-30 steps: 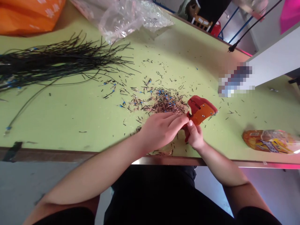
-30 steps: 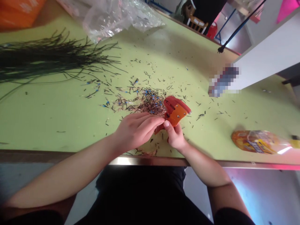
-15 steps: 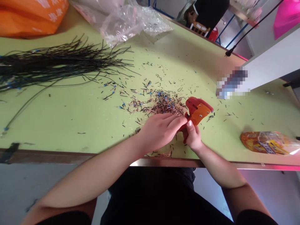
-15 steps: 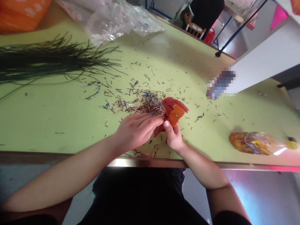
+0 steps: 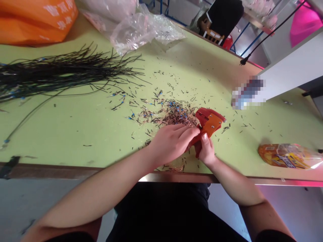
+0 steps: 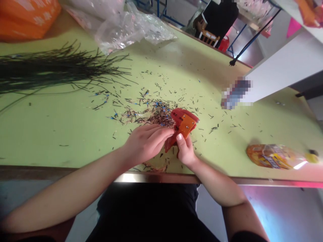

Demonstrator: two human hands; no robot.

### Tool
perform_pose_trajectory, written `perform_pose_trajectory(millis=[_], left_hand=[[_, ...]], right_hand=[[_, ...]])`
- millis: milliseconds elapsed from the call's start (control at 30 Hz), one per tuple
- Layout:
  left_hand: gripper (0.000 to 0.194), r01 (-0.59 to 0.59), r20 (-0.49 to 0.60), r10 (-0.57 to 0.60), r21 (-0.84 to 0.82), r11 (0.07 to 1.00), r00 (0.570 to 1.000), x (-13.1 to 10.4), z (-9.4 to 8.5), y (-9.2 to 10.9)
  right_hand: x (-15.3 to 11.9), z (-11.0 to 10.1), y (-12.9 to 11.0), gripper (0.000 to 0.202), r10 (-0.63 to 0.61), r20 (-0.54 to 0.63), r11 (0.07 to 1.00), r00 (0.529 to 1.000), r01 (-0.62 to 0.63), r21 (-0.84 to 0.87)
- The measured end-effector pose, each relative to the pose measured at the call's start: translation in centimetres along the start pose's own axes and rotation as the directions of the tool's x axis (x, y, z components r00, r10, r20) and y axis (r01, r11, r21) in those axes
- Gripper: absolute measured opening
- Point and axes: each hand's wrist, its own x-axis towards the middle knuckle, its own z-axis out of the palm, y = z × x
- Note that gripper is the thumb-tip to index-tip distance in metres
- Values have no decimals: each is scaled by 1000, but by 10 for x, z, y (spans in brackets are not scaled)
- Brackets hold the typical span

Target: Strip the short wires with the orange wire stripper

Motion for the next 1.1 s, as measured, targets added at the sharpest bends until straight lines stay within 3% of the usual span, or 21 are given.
perform_pose_trajectory(millis=[133, 400, 667, 933, 1100], left_hand=[[19, 21, 6, -21, 20, 1000, 1000, -1, 1, 0], [24, 8, 22, -10, 62, 998, 1000, -2, -2, 1], [18, 23, 34, -27, 93, 995, 999, -1, -5, 3], [16, 55, 53, -59, 77, 996, 997, 0, -5, 4], [16, 65, 70, -69, 55, 996, 995, 0, -5, 5]], right_hand=[[-3, -2, 5, 51, 32, -70, 998, 997, -29, 52], [-2, 2, -3, 51, 126, 44, 963, 991, -133, 234], [3, 5, -11, 56, 144, 35, 970, 989, -148, 192], [4, 2, -5, 58, 158, 13, 982, 987, -159, 105], [3, -5, 1, 54, 101, -37, 995, 994, -101, -10]])
